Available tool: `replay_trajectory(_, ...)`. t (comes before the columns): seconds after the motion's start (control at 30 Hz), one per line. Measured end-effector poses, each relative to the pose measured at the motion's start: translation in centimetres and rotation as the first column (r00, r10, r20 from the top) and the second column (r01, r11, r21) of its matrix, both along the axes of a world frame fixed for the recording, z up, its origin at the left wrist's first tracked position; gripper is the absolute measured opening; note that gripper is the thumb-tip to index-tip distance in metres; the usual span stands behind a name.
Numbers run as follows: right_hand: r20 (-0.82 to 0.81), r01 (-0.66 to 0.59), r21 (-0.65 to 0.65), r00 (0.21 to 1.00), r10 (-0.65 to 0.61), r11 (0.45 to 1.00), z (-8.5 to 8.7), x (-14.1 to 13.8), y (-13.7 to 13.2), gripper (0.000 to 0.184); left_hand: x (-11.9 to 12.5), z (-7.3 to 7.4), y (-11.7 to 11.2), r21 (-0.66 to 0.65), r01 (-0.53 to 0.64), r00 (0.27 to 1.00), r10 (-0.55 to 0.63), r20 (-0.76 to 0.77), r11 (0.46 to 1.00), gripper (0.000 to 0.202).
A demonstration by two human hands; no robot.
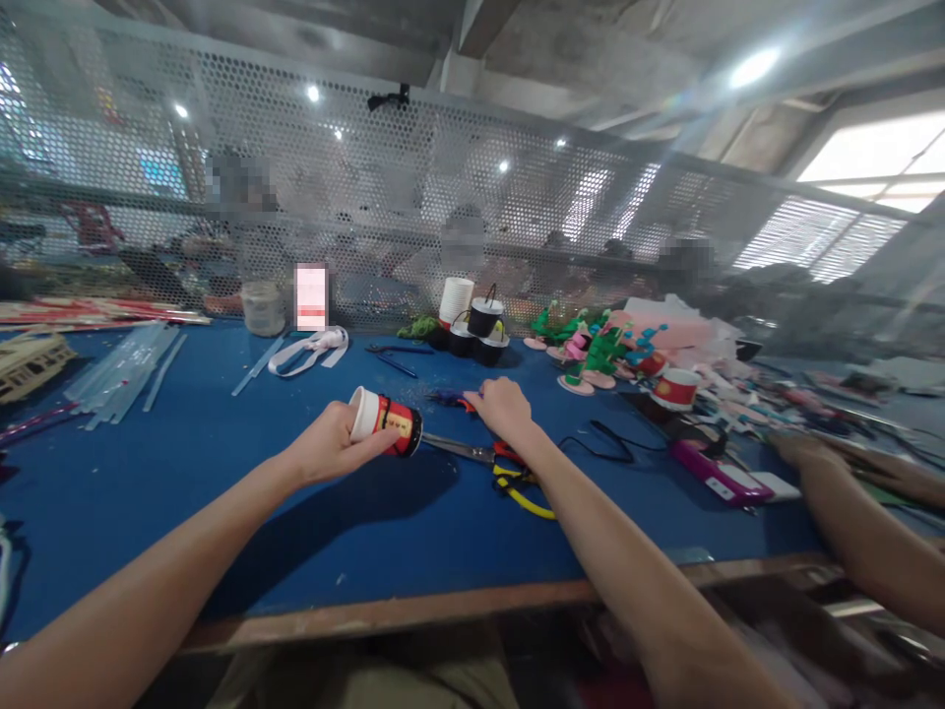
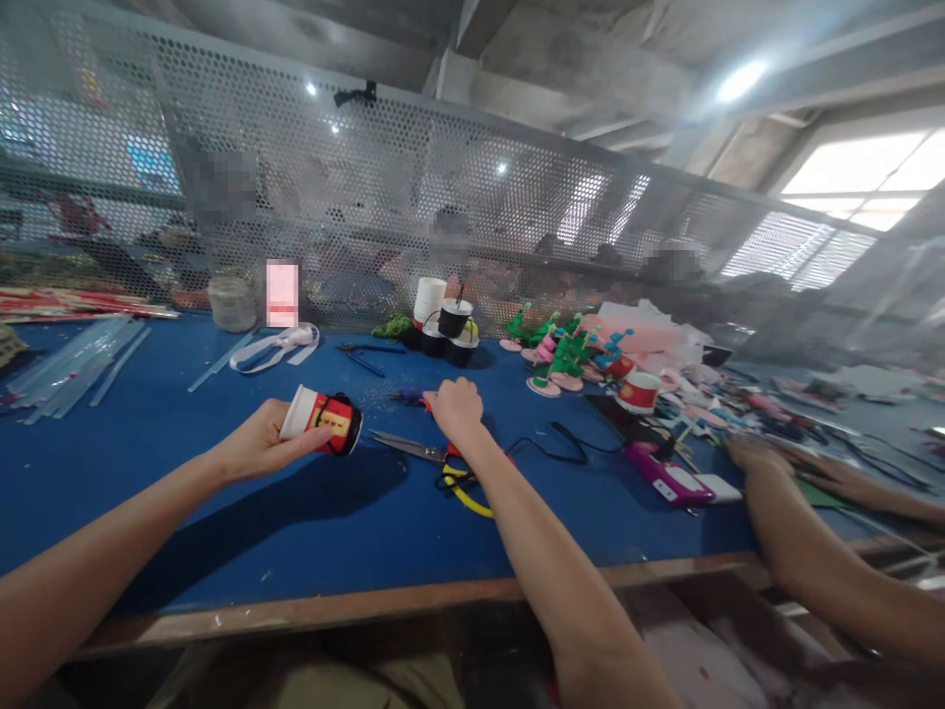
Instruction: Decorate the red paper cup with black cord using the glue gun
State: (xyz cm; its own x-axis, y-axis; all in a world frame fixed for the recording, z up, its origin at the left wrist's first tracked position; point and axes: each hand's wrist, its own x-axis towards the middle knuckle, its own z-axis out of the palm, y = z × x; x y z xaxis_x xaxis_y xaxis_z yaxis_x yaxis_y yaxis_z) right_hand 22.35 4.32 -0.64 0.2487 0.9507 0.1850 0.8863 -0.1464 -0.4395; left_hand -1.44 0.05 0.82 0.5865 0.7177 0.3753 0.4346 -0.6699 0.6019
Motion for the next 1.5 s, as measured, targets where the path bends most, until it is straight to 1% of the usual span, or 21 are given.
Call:
replay_trajectory(0.03, 0.03, -0.079, 0.053, 0.997, 0.077, 0.996, 0.6, -0.6, -0.5, 0.022, 0.0, -0.1, 0.0, 0.021, 0.006, 1.0, -0.005, -0.015, 1.0, 0.037)
replay_trajectory(0.07, 0.022, -0.205, 0.09, 0.979, 0.204, 0.975, 1.3, -1.2, -1.2, 0.026, 0.0, -0.2, 0.1, 0.044, 0.014, 0.999, -0.013, -0.032, 0.999, 0.037)
replay_trajectory(0.1, -0.036, -0.323, 0.108, 0.944, 0.328, 0.94, 1.9, -2.0, -1.9, 0.03, 0.0, -0.2, 0.1, 0.068, 0.025, 0.999, -0.022, -0.05, 0.997, 0.037)
replay_trajectory(0.13, -0.099, -0.434, 0.13, 0.889, 0.447, 0.892, 2.5, -2.9, -2.6, 0.032, 0.1, -0.3, 0.1, 0.095, 0.039, 0.997, -0.033, -0.07, 0.995, 0.037)
replay_trajectory(0.17, -0.149, -0.509, 0.148, 0.836, 0.527, 0.848, 3.1, -3.7, -3.3, 0.031, 0.1, -0.4, 0.1, 0.123, 0.056, 0.995, -0.044, -0.092, 0.991, 0.037)
replay_trajectory(0.2, -0.179, -0.554, 0.16, 0.798, 0.576, 0.817, 3.4, -4.6, -4.0, 0.028, 0.1, -0.5, 0.1, 0.149, 0.075, 0.992, -0.058, -0.116, 0.986, 0.037)
replay_trajectory(0.27, -0.213, -0.585, 0.187, 0.76, 0.614, 0.789, 3.8, -6.0, -5.1, 0.021, 0.2, -0.6, 0.1, 0.18, 0.113, 0.982, -0.082, -0.168, 0.977, 0.035)
replay_trajectory(0.4, -0.285, -0.545, 0.203, 0.762, 0.582, 0.813, 3.5, -7.4, -6.1, 0.009, 0.4, -0.6, 0.0, 0.192, 0.151, 0.968, -0.106, -0.228, 0.97, 0.033)
replay_trajectory(0.47, -0.31, -0.554, 0.216, 0.742, 0.594, 0.804, 3.2, -7.4, -6.1, 0.008, 0.5, -0.6, -0.1, 0.193, 0.148, 0.97, -0.104, -0.22, 0.97, 0.033)
replay_trajectory(0.53, -0.322, -0.552, 0.273, 0.719, 0.615, 0.788, 3.0, -7.2, -6.0, 0.009, 0.5, -0.5, -0.2, 0.159, 0.121, 0.978, -0.091, -0.187, 0.98, 0.033)
replay_trajectory(0.57, -0.34, -0.535, 0.314, 0.708, 0.62, 0.784, 3.0, -7.1, -5.9, 0.009, 0.5, -0.5, -0.2, 0.114, 0.1, 0.984, -0.081, -0.159, 0.988, 0.033)
replay_trajectory(0.63, -0.415, -0.484, 0.385, 0.669, 0.616, 0.786, 2.8, -6.6, -5.7, 0.01, 0.6, -0.4, -0.3, -0.038, 0.047, 0.996, -0.05, -0.076, 0.998, 0.034)
replay_trajectory(0.67, -0.465, -0.457, 0.409, 0.641, 0.611, 0.79, 2.7, -6.3, -5.5, 0.01, 0.5, -0.3, -0.2, -0.127, 0.024, 0.999, -0.027, -0.026, 0.992, 0.035)
replay_trajectory(0.73, -0.557, -0.406, 0.443, 0.573, 0.601, 0.799, 2.4, -5.8, -5.1, 0.012, 0.5, -0.3, -0.1, -0.279, -0.007, 0.998, 0.026, 0.064, 0.96, 0.035)
replay_trajectory(0.8, -0.623, -0.362, 0.471, 0.509, 0.594, 0.805, 2.0, -5.4, -4.8, 0.012, 0.5, -0.2, 0.1, -0.36, -0.02, 0.99, 0.07, 0.126, 0.933, 0.037)
replay_trajectory(0.87, -0.665, -0.33, 0.493, 0.453, 0.593, 0.805, 1.7, -5.3, -4.6, 0.014, 0.6, -0.2, 0.2, -0.403, -0.026, 0.983, 0.097, 0.156, 0.915, 0.039)
replay_trajectory(0.93, -0.679, -0.309, 0.506, 0.432, 0.593, 0.805, 1.4, -5.2, -4.5, 0.015, 0.8, 0.0, 0.2, -0.435, -0.043, 0.978, 0.126, 0.164, 0.9, 0.04)
replay_trajectory(1.1, -0.644, -0.247, 0.56, 0.47, 0.603, 0.791, 1.4, -5.3, -4.6, 0.013, 1.0, 0.4, 0.0, -0.487, -0.106, 0.969, 0.2, 0.145, 0.867, 0.039)
replay_trajectory(1.17, -0.625, -0.245, 0.574, 0.486, 0.611, 0.781, 1.4, -5.4, -4.5, 0.012, 1.1, 0.4, -0.1, -0.494, -0.119, 0.97, 0.208, 0.128, 0.861, 0.038)
replay_trajectory(1.37, -0.58, -0.282, 0.545, 0.554, 0.598, 0.79, 0.8, -5.4, -3.9, 0.013, 1.0, 0.2, -0.5, -0.45, -0.031, 0.99, 0.09, 0.11, 0.893, 0.036)
replay_trajectory(1.5, -0.583, -0.292, 0.522, 0.564, 0.585, 0.802, 0.5, -5.4, -3.6, 0.012, 0.9, 0.1, -0.6, -0.404, -0.012, 0.996, 0.048, 0.078, 0.915, 0.036)
